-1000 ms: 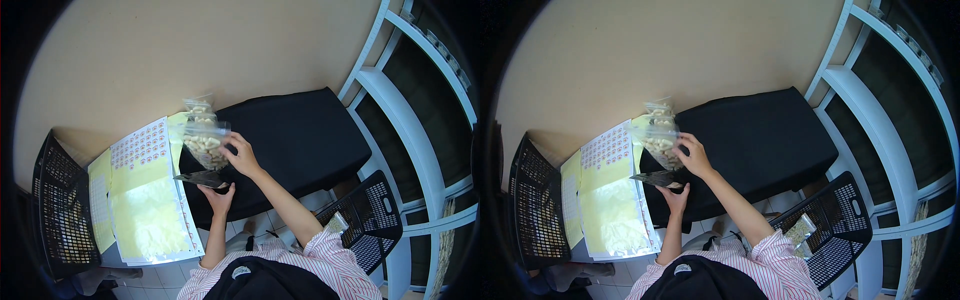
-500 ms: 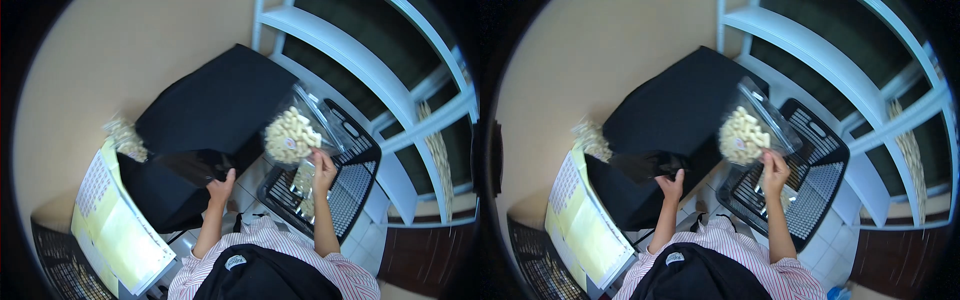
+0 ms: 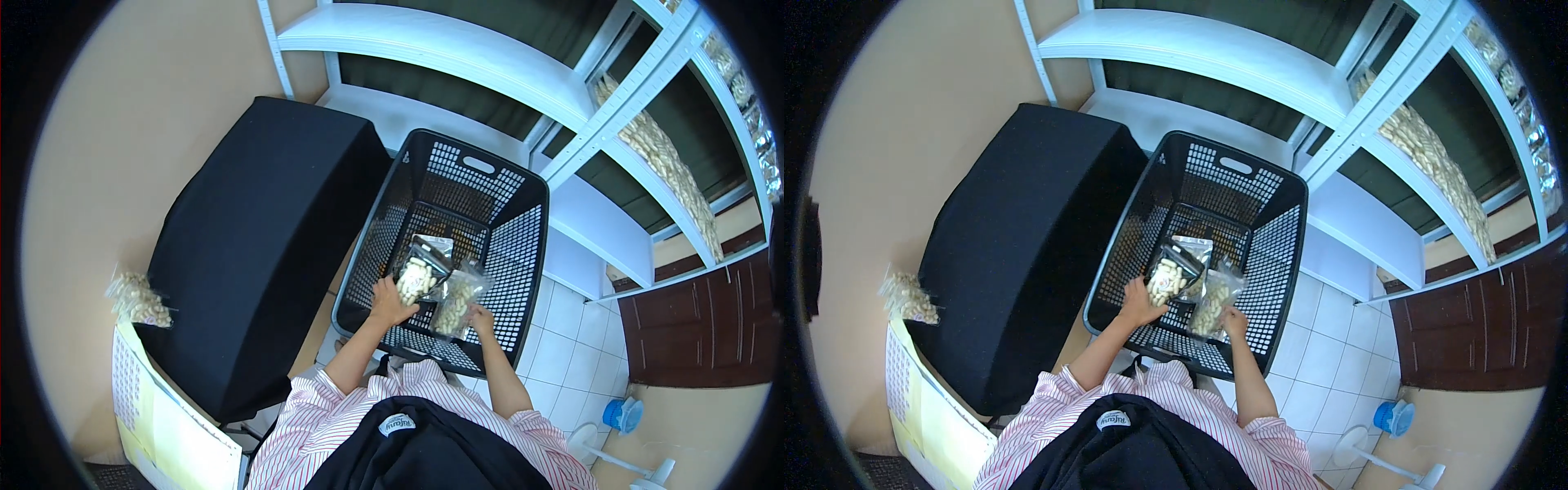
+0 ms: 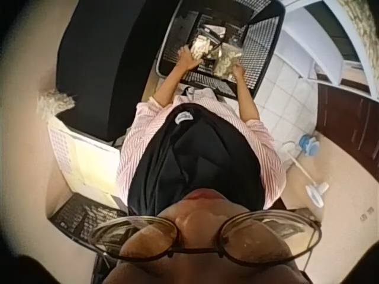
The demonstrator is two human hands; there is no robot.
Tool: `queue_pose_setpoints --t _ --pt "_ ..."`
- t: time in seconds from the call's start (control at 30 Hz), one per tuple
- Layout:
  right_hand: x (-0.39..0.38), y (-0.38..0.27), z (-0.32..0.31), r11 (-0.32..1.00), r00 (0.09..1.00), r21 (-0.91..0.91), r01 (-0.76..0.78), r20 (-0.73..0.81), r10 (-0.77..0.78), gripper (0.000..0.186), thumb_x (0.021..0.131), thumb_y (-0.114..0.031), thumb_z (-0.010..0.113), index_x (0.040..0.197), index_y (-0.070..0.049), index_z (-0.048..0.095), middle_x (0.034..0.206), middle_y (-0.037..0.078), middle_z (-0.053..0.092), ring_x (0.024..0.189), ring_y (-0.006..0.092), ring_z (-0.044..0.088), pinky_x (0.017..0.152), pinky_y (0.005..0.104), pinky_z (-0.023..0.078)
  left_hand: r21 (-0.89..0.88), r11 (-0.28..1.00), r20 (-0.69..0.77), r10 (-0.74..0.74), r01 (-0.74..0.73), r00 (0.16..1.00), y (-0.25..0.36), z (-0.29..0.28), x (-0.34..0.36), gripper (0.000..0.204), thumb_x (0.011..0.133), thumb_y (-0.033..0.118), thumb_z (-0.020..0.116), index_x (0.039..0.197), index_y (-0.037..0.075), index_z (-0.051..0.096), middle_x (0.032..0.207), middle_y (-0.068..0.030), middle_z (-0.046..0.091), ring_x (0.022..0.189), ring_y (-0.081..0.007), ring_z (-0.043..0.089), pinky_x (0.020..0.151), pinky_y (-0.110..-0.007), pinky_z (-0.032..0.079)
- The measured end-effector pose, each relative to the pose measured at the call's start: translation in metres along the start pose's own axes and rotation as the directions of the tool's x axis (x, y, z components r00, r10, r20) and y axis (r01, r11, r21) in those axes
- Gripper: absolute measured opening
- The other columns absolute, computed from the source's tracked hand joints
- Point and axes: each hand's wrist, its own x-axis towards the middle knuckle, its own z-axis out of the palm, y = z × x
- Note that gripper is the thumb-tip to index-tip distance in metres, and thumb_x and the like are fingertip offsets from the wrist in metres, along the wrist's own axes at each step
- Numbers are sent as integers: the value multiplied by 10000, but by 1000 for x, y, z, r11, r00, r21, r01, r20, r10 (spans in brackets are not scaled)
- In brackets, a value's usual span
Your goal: The recorder labels bags of snacks, places them in a basket, and then organizes labeled bags onto shelves.
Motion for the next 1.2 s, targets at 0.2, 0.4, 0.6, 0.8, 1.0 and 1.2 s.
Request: queue_pose_setpoints --t 0.2,0.4,0.6,0.8,1.0,1.2 --pt "-23 -18 -10 933 886 -293 210 -346 -309 272 654 -110 583 892 15 546 905 184 537 940 319 474 823 374 377 338 928 270 -256 158 928 -2 5 4 1156 534 479 711 1292 16 -29 1336 -240 23 1237 -390 41 972 -534 98" --pt "-40 -121 11 696 584 -277 662 -391 -711 134 655 -80 661 614 -18 549 756 103 527 694 214 507 625 304 406 -122 975 -65 178 -184 982 24 -76 -10 855 666 390 644 1272 21 168 1320 -239 72 1211 -420 83 987 -459 156" --pt "-90 -266 101 505 509 76 860 -212 -834 274 673 -77 664 541 -28 429 758 86 489 729 224 493 666 331 391 -78 989 -885 -12 -123 466 -1 -207 -65 722 571 151 688 1176 40 311 1205 -132 305 1064 -254 346 796 -325 344" --pt "-198 -383 233 214 170 475 854 135 -976 208 629 -107 698 763 -43 551 872 103 498 852 244 498 729 326 412 -260 933 -957 -216 247 -192 -102 -285 -143 959 518 120 754 1238 28 127 1248 -174 169 1112 -308 269 823 -417 318" --pt "-319 -461 349 -19 -367 716 698 335 -868 606 541 -313 766 1027 -79 491 1106 136 410 1024 285 439 824 355 391 -449 850 -888 -392 273 -240 -168 -290 -169 1105 481 182 795 1256 -33 37 1269 -238 118 1169 -368 196 956 -454 205" --pt "-384 -527 442 -193 -567 643 741 445 -693 346 782 -382 500 865 -57 589 1178 154 402 1085 320 388 879 398 330 -479 835 -875 -426 271 -232 -195 -294 -161 1110 487 184 798 1265 -16 31 1278 -234 111 1172 -356 201 960 -441 210"
